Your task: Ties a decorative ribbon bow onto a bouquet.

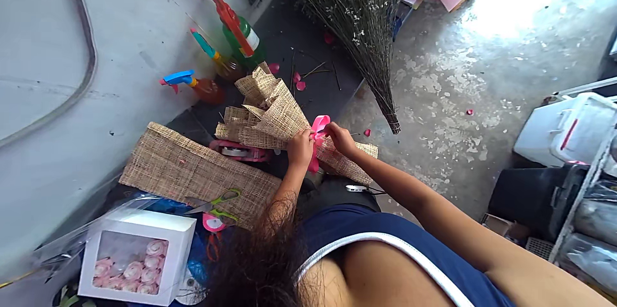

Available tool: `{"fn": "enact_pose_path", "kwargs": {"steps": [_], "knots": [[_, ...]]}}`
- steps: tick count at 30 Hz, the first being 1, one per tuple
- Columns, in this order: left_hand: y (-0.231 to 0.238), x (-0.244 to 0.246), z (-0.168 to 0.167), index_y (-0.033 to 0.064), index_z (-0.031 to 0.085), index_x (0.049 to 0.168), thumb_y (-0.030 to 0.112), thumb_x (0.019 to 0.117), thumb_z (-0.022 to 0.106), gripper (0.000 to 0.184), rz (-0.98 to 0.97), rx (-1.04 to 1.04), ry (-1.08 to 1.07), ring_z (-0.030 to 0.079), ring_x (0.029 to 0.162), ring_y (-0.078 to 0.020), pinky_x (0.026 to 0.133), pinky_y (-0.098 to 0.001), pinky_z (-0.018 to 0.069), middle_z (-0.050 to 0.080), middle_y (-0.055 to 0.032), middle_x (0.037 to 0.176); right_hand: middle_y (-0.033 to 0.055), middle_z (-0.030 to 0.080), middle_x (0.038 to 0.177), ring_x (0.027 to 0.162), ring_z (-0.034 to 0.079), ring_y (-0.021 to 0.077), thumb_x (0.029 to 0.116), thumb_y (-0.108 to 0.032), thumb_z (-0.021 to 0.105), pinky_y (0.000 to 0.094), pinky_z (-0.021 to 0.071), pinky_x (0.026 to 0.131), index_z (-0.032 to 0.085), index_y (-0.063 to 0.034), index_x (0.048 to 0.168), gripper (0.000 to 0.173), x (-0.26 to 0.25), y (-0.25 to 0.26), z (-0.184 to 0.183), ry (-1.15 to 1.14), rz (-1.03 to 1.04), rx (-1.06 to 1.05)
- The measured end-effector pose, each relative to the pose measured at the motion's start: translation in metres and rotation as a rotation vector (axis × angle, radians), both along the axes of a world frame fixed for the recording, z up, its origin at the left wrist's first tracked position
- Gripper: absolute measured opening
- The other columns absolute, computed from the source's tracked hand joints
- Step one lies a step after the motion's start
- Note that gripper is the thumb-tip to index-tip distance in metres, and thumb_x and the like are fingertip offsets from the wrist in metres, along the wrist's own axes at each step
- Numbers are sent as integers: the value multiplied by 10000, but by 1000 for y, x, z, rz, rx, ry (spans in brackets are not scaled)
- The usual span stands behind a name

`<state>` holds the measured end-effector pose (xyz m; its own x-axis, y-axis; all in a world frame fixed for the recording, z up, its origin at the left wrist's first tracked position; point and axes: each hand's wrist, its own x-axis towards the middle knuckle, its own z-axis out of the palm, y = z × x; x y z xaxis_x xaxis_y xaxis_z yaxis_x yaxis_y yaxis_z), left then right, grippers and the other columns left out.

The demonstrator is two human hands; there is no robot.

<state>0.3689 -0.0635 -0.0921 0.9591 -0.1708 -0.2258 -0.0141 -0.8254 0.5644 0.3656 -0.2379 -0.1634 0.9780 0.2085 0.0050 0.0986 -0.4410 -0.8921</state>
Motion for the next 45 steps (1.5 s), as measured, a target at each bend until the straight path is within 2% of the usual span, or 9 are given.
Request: {"fn": "enact_pose_path", "kwargs": {"steps": [11, 15, 19, 24, 28, 33, 38, 42, 45], "knots": [[53, -25, -4, 52, 714, 1189, 180, 1053, 534, 260, -140, 270, 223, 668, 1118, -376, 922, -591, 525, 695, -189, 1169, 234, 703, 1066, 1014, 689, 434, 1056, -55, 454, 631, 526, 897, 563, -7, 1331, 300, 38, -21, -2, 358, 125, -338], [62, -27, -19, -2, 749, 999, 164, 992, 651, 194, -118, -14, 71, 677, 1026, -361, 929, -548, 517, 720, -186, 1016, 243, 701, 1079, 1018, 688, 447, 1059, -71, 466, 632, 528, 898, 522, -8, 1375, 326, 42, -11, -4, 409, 90, -353], [72, -29, -44, -87, 719, 907, 38, 936, 671, 137, -264, -393, -53, 631, 1225, -347, 1096, -480, 465, 702, -230, 1176, 246, 699, 1077, 1015, 688, 445, 1055, -67, 473, 632, 529, 892, 505, -10, 1392, 343, 46, -7, -6, 442, 47, -368], [79, -39, -48, -63, 710, 957, 67, 1002, 593, 181, -182, -292, -106, 722, 834, -341, 812, -513, 576, 718, -212, 876, 260, 697, 1102, 1045, 680, 476, 1059, -79, 460, 659, 525, 881, 468, -55, 1432, 374, 53, -4, -4, 499, 7, -454], [108, -46, -57, -48, 703, 1116, 177, 1083, 485, 315, -90, -50, 95, 712, 926, -453, 869, -620, 529, 716, -278, 933, 293, 686, 1120, 1068, 663, 518, 1047, -49, 475, 692, 511, 881, 494, -39, 1401, 355, 71, -24, -14, 468, 26, -508], [101, -40, -51, -55, 730, 980, 130, 1013, 576, 244, -222, -88, -61, 700, 1002, -394, 892, -557, 550, 714, -230, 1007, 288, 677, 1184, 1133, 644, 508, 1030, -48, 490, 695, 500, 914, 532, -65, 1404, 377, 66, -19, -3, 572, -31, -560], [57, -28, -38, -41, 748, 888, 85, 946, 613, 194, -461, -368, -192, 636, 1237, -328, 1145, -516, 404, 725, -180, 1173, 298, 673, 1157, 1131, 635, 440, 1067, -195, 516, 641, 450, 995, 695, 66, 1147, 326, 45, -51, -5, 758, 191, -438], [25, -9, -31, -80, 713, 1056, 77, 1032, 520, 250, -434, -348, 29, 678, 1081, -338, 1015, -485, 515, 693, -221, 1114, 110, 704, 876, 616, 596, 119, 1084, -176, 420, 305, 497, 580, 629, 38, 1122, 302, 30, -41, 36, 893, -141, -4], [10, 3, -30, -50, 702, 1180, 42, 1035, 504, 262, -469, -154, 206, 641, 1179, -356, 1042, -519, 495, 654, -214, 1261, 106, 703, 1025, 846, 660, 134, 1075, -169, 387, 333, 543, 762, 608, 37, 1156, 313, 23, -39, 48, 984, -73, 286]]}}
